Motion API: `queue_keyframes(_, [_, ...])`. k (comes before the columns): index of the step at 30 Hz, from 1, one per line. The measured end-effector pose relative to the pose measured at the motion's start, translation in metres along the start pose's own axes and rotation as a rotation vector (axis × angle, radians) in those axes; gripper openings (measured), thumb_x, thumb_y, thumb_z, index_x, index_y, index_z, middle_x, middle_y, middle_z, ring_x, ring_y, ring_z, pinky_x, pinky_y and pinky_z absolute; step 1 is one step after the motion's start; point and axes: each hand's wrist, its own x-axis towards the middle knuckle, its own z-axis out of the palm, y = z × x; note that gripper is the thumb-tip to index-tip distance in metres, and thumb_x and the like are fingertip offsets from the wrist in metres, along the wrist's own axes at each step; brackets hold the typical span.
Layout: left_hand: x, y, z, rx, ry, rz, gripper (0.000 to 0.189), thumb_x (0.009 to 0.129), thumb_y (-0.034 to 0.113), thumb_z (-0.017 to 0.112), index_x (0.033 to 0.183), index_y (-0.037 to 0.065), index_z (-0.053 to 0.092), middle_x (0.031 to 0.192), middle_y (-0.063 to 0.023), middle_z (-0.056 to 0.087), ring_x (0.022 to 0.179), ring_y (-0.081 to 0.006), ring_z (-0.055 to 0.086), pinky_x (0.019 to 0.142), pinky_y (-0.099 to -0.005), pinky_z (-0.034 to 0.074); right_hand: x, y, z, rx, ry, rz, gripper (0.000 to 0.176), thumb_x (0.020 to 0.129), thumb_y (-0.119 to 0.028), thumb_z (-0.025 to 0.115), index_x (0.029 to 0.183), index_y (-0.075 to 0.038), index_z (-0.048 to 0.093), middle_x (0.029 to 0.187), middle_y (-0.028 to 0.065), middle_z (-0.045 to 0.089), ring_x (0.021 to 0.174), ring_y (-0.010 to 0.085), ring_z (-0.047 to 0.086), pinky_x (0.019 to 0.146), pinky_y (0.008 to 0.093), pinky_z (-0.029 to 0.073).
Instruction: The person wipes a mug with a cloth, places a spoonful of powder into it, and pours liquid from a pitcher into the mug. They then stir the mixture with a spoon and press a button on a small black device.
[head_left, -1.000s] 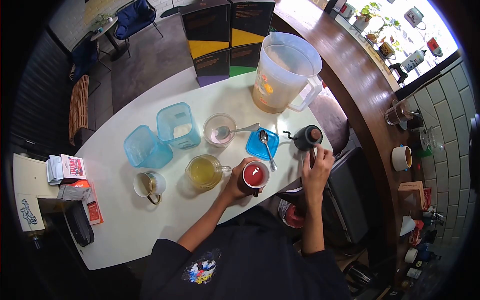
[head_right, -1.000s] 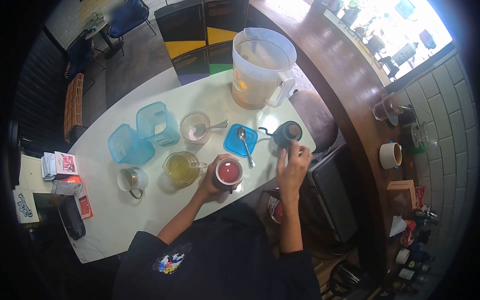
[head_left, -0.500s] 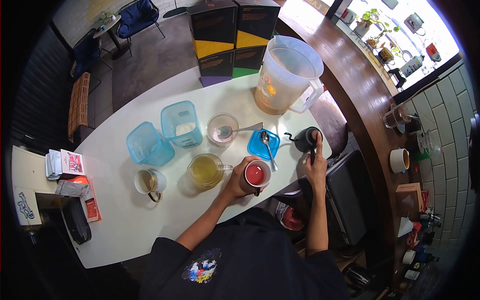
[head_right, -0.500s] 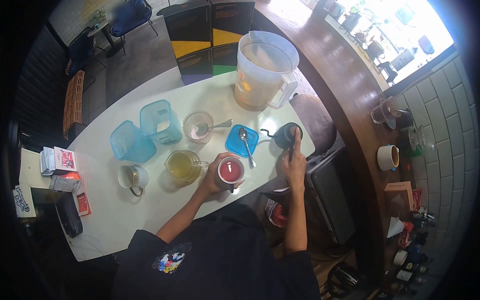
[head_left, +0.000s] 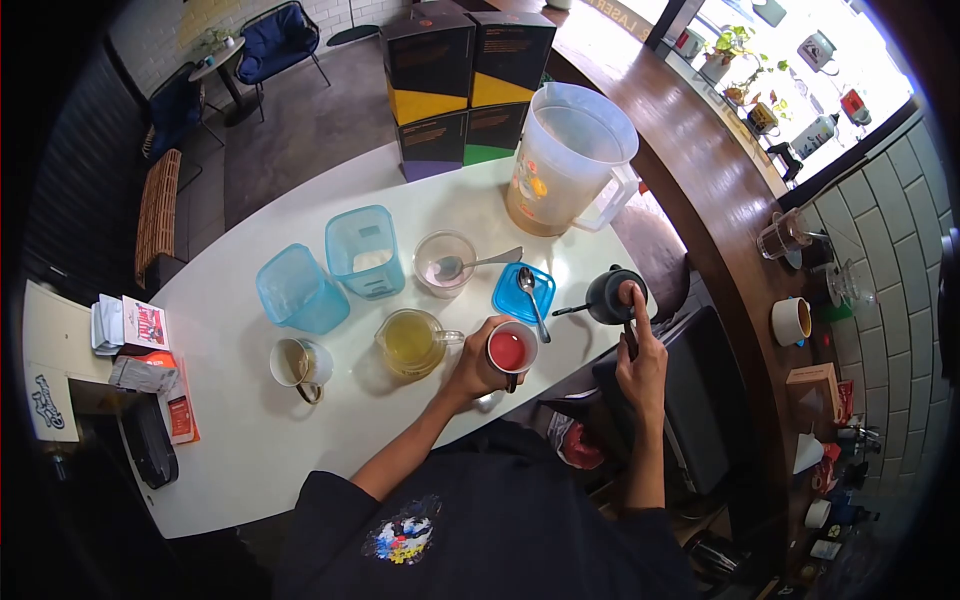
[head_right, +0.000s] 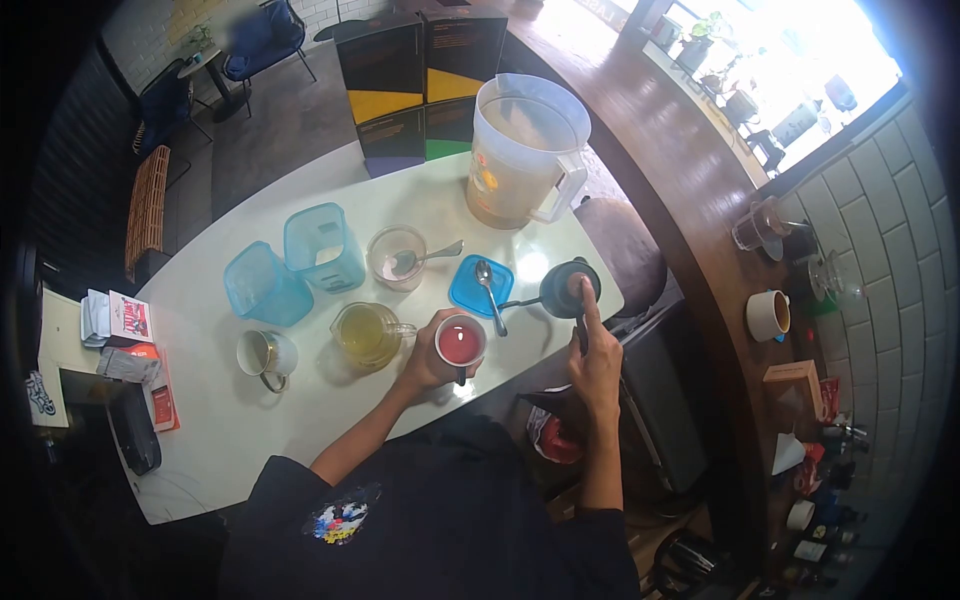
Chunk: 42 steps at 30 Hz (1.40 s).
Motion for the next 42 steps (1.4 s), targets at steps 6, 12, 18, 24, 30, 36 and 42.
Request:
queue_keyframes(6, [0.001,-0.006,0.002,0.059,0.031,0.078,0.072,0.064,0.016,0.091,0.124,0.004,0.051,0.099,-0.0071,0.072,0.089,-0.0163,0.071,0.082,-0.0323,0.057,-0.007,-0.026,-0.008,-0.126,-0.003,-0.104,0.094,0.075,0.016,0.058,0.157,-0.026,0.036,0.098,0.0220,0.068,0.077,0.0399,0.067,0.072,0.0502,0.051])
queue_keyframes(12, [0.000,-0.008,0.002,0.084,0.031,0.056,0.074,0.063,0.016,0.092,0.124,0.004,0.051,0.100,-0.0072,0.072,0.091,-0.0174,0.071,0.084,-0.0329,0.056,-0.008,-0.027,-0.005,-0.258,0.018,-0.192,0.093,0.074,0.013,0.061,0.155,-0.027,0.040,0.073,0.0136,0.055,0.062,0.0346,0.060,0.062,0.0484,0.049])
queue_keyframes(18, [0.001,-0.008,0.001,0.099,0.031,0.071,0.077,0.064,0.020,0.093,0.125,0.004,0.050,0.104,-0.0086,0.071,0.094,-0.0187,0.070,0.087,-0.0336,0.056,-0.005,-0.032,-0.015,-0.298,0.018,-0.223,0.095,0.072,0.014,0.060,0.155,-0.026,0.040,0.074,0.0133,0.056,0.061,0.0325,0.059,0.060,0.0463,0.049])
queue_keyframes(24, [0.002,-0.002,0.000,0.068,0.006,0.095,0.083,0.063,0.027,0.096,0.127,0.005,0.048,0.106,-0.0078,0.069,0.098,-0.0187,0.069,0.089,-0.0336,0.055,0.000,-0.037,-0.028,-0.318,0.033,-0.247,0.097,0.069,0.014,0.061,0.155,-0.026,0.041,0.074,0.0129,0.055,0.060,0.0318,0.058,0.059,0.0455,0.048])
queue_keyframes(30, [0.000,0.001,-0.002,0.087,-0.002,0.074,0.088,0.063,0.028,0.097,0.130,0.007,0.046,0.111,-0.0074,0.067,0.104,-0.0184,0.067,0.093,-0.0341,0.054,0.002,-0.048,-0.038,-0.318,0.050,-0.243,0.098,0.069,0.018,0.057,0.154,-0.028,0.042,0.073,0.0139,0.051,0.059,0.0307,0.055,0.062,0.0454,0.047])
queue_keyframes(36, [-0.001,-0.006,0.000,0.063,-0.005,0.089,0.090,0.063,0.027,0.097,0.132,0.006,0.044,0.114,-0.0076,0.066,0.105,-0.0180,0.066,0.094,-0.0343,0.053,-0.001,-0.043,-0.033,-0.392,0.056,-0.267,0.094,0.073,0.011,0.060,0.156,-0.028,0.039,0.074,0.0123,0.054,0.059,0.0310,0.059,0.058,0.0445,0.049])
queue_keyframes(42, [-0.003,0.005,-0.001,0.053,0.025,0.063,0.085,0.064,0.024,0.096,0.132,0.006,0.048,0.114,-0.0105,0.066,0.106,-0.0229,0.067,0.093,-0.0348,0.053,-0.011,-0.038,-0.015,-0.399,0.022,-0.228,0.093,0.073,0.010,0.060,0.155,-0.028,0.040,0.073,0.0115,0.054,0.057,0.0307,0.058,0.055,0.0444,0.048])
